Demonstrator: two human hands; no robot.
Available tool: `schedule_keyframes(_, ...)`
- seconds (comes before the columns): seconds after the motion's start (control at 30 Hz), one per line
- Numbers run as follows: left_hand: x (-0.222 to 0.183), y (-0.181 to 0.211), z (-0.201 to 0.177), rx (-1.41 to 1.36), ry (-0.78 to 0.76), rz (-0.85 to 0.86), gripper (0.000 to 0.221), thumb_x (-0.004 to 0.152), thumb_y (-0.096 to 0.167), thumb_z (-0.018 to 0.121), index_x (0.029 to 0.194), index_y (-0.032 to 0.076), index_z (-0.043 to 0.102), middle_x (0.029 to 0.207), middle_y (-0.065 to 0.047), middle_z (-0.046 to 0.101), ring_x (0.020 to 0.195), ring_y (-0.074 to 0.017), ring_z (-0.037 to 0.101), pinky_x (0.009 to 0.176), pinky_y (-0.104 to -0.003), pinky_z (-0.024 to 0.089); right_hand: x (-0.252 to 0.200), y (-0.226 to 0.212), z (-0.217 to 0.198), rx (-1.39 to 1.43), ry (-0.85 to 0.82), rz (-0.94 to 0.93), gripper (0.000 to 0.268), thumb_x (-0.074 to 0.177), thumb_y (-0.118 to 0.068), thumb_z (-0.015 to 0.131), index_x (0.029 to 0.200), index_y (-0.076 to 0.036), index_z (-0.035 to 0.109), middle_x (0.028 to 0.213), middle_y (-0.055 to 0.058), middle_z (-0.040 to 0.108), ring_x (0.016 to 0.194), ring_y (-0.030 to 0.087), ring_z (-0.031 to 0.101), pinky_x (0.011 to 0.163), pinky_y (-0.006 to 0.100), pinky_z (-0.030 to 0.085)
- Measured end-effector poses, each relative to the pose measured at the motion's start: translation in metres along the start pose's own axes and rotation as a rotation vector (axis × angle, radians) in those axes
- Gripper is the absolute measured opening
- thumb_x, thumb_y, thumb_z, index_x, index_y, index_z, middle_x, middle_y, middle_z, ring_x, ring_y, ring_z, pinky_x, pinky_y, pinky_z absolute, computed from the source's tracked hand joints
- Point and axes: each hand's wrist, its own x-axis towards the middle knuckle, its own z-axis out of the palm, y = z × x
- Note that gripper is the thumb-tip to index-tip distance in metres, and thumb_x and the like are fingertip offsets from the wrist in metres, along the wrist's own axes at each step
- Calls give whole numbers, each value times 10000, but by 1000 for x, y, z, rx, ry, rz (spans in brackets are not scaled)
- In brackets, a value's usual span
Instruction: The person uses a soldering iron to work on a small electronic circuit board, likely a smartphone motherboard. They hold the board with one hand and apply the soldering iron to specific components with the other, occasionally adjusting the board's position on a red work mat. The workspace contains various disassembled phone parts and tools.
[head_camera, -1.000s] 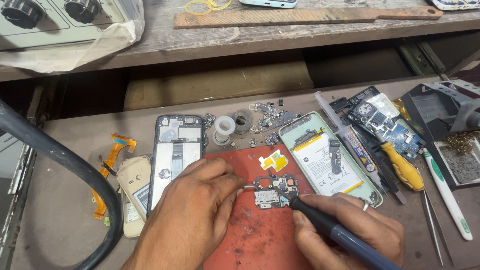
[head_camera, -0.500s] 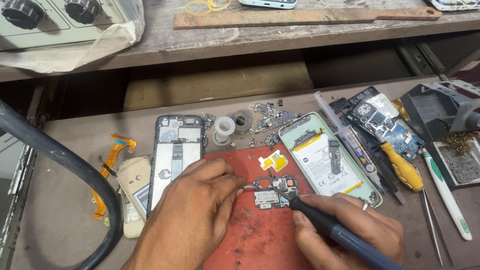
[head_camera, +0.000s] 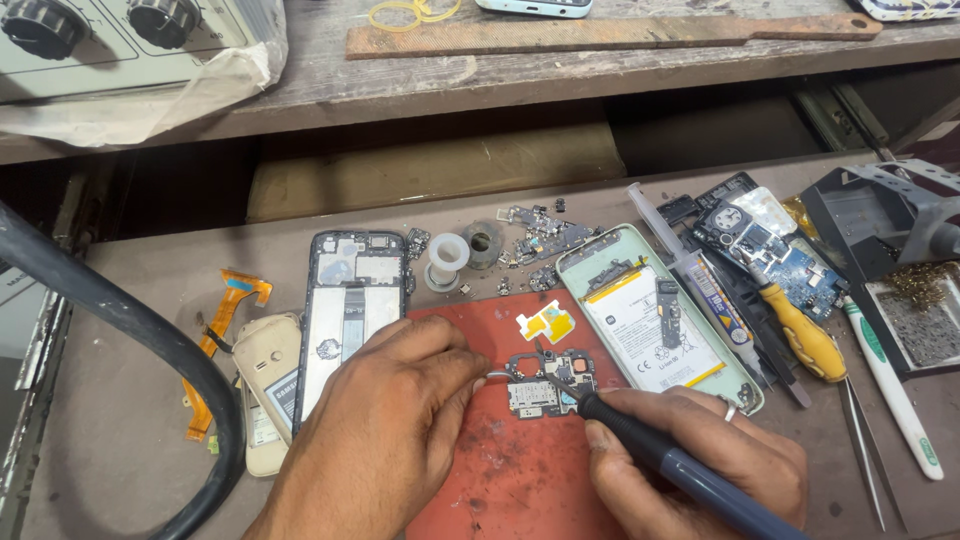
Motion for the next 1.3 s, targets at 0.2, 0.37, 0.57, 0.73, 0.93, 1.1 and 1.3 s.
schedule_keyframes(0.2, 2, 4, -3, 4, 1, -22, 177, 803, 64, 703, 959, 38, 782, 955, -81, 709, 939, -295, 681, 814, -405, 555, 0, 0, -1, -29, -15, -17, 212, 705, -101, 832, 896, -37, 769, 720, 31, 746, 667, 93, 699, 619, 203, 564)
schedule_keyframes(0.37, 3, 6, -4, -6, 0, -9, 184, 806, 65, 701, 969, 40, 782, 950, -80, 706, 940, -293, 682, 817, -404, 557, -2, -5, 0, 24, 1, 67, 225, 686, -78, 821, 901, -32, 771, 660, 19, 723, 635, 93, 695, 584, 203, 550)
schedule_keyframes(0.57, 2, 6, -5, 2, 3, -15, 180, 815, 71, 698, 972, 46, 783, 951, -80, 705, 944, -293, 683, 817, -403, 557, 1, -6, -2, -28, -33, -27, 198, 705, -79, 827, 884, -33, 757, 699, 22, 725, 655, 96, 698, 597, 202, 554)
schedule_keyframes(0.73, 1, 4, -4, 7, 12, 7, 182, 832, 79, 694, 989, 61, 784, 968, -71, 703, 962, -290, 682, 832, -399, 556, 8, -3, -5, -98, -65, -328, 162, 732, -55, 825, 849, -11, 722, 795, 79, 733, 660, 124, 727, 614, 227, 557)
schedule_keyframes(0.93, 2, 7, -6, -2, -9, -25, 191, 804, 59, 693, 975, 49, 778, 938, -77, 700, 921, -290, 689, 798, -393, 567, 4, -3, -5, -58, -65, -261, 164, 722, -54, 823, 850, -22, 727, 794, 70, 741, 652, 119, 729, 606, 214, 557)
schedule_keyframes(1.1, 2, 7, -5, 13, -2, -24, 191, 784, 61, 705, 961, 57, 777, 931, -80, 698, 897, -301, 689, 767, -402, 567, -4, -2, -4, 41, -40, 77, 239, 700, -85, 828, 930, -51, 772, 711, 15, 742, 631, 89, 693, 557, 186, 543)
schedule_keyframes(1.3, 0, 2, -2, 12, -13, -13, 207, 832, 90, 705, 1026, 97, 776, 983, -55, 691, 937, -283, 688, 798, -387, 564, -3, 0, -6, -35, -64, -8, 223, 692, -100, 819, 903, -53, 764, 698, 19, 751, 627, 75, 687, 557, 201, 556)
